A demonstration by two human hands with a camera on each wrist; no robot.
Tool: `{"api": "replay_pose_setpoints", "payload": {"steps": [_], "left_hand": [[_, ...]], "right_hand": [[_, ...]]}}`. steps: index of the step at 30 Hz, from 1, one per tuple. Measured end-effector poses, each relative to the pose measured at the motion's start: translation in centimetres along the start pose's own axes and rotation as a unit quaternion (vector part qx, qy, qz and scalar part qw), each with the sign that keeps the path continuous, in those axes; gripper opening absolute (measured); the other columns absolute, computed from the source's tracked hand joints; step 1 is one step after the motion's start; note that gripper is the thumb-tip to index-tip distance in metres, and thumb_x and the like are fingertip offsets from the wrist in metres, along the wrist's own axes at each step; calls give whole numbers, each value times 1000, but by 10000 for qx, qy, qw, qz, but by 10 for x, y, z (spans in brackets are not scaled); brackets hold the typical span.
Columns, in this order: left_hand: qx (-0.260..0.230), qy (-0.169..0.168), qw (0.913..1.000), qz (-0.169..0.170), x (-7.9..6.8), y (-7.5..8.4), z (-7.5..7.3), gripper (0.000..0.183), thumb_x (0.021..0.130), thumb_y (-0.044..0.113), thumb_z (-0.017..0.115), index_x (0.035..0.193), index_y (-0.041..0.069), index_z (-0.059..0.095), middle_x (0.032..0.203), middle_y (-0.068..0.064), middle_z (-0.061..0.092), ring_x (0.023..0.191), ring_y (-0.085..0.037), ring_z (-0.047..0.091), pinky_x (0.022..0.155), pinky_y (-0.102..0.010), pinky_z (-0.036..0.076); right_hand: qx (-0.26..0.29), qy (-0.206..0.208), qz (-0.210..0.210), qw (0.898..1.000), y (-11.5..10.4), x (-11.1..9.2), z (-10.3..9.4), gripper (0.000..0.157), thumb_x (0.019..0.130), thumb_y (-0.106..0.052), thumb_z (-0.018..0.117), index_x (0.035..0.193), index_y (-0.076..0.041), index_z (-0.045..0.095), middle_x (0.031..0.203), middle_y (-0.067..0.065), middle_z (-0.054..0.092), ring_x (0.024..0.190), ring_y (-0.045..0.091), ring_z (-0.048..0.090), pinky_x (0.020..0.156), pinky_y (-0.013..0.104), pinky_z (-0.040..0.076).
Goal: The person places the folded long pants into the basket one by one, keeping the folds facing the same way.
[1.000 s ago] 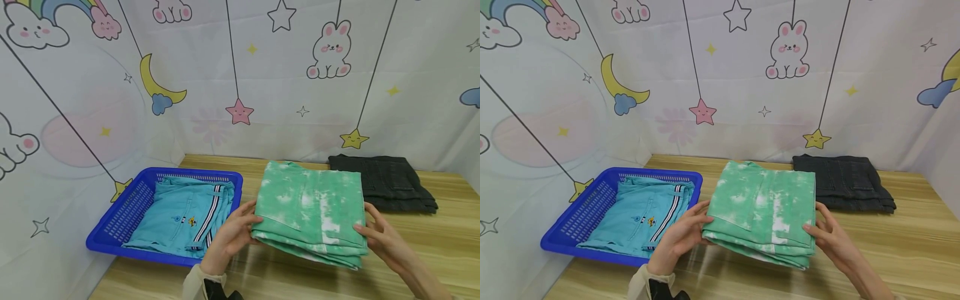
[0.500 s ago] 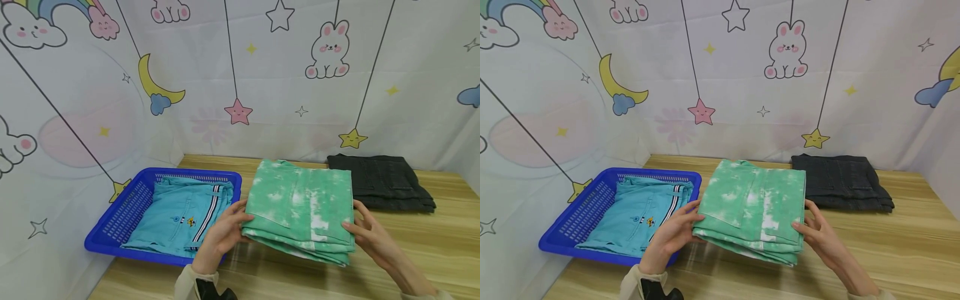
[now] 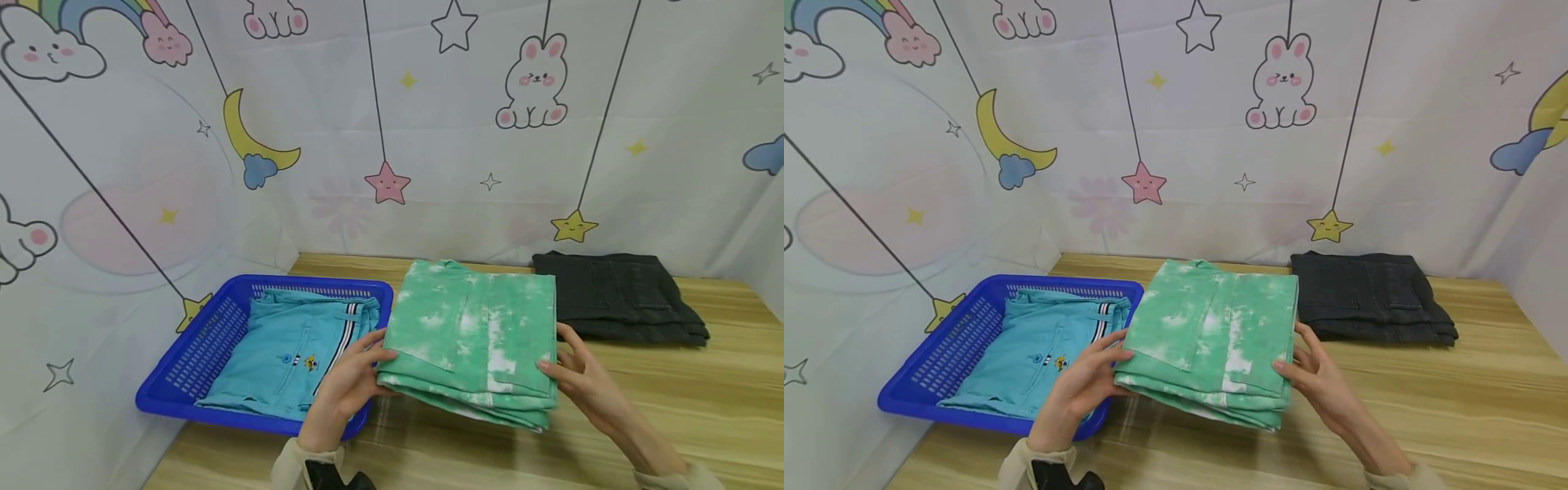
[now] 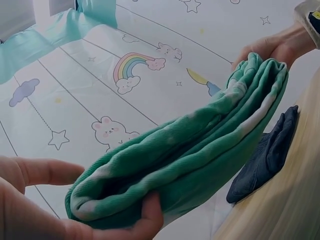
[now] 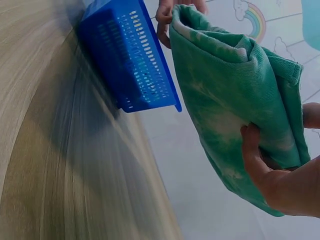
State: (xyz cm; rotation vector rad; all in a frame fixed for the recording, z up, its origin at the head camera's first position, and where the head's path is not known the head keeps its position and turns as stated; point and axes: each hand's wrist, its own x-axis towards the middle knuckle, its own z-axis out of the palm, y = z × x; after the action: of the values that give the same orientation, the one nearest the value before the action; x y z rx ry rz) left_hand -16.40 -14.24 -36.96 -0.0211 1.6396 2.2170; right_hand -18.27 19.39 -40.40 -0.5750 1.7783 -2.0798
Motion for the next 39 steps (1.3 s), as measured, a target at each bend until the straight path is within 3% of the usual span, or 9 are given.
{"api": "replay_pose_setpoints", "payload": {"steps": [6, 17, 23, 30, 39], "left_hand": [[-36, 49, 9999, 87, -4, 3, -3, 53, 90, 7, 43, 138, 9, 21, 144, -17, 25, 90, -16, 55, 72, -38, 44], [155, 162, 9996, 178, -8, 8, -10, 53, 90, 7, 43, 138, 9, 20, 144, -16, 24, 90, -14, 57, 75, -37, 46], [198, 338, 9990, 191, -13, 10, -15, 55, 90, 9, 45, 139, 9, 19, 146, -16, 22, 87, -12, 59, 71, -35, 47], [263, 469, 9985, 140, -16, 11, -21, 56, 90, 10, 45, 140, 9, 19, 146, -15, 23, 88, -11, 58, 74, -37, 47], [268, 644, 9974, 154, -20, 10, -28, 58, 89, 9, 46, 140, 11, 19, 146, -13, 23, 84, -9, 59, 70, -33, 47]], "right_hand": [[-11, -35, -130, 9999, 0, 5, 6, 54, 94, -3, 38, 137, -22, 12, 120, -7, 49, 104, 6, 55, 82, 27, 49], [59, -142, -379, 9992, 1, 10, 12, 51, 93, 0, 38, 134, -21, 17, 117, -6, 51, 97, 5, 55, 79, 26, 48], [-110, -69, -331, 9994, 1, 14, 19, 53, 92, -2, 41, 135, -21, 16, 116, -6, 51, 93, 4, 54, 77, 26, 47], [-313, 202, 114, 9992, 3, 16, 26, 66, 93, -10, 44, 140, -14, -2, 118, -10, 47, 100, 2, 52, 81, 25, 45], [-247, 72, -150, 9996, 6, 20, 34, 59, 92, -7, 44, 138, -17, 8, 119, -8, 49, 100, 5, 55, 80, 25, 47]]}}
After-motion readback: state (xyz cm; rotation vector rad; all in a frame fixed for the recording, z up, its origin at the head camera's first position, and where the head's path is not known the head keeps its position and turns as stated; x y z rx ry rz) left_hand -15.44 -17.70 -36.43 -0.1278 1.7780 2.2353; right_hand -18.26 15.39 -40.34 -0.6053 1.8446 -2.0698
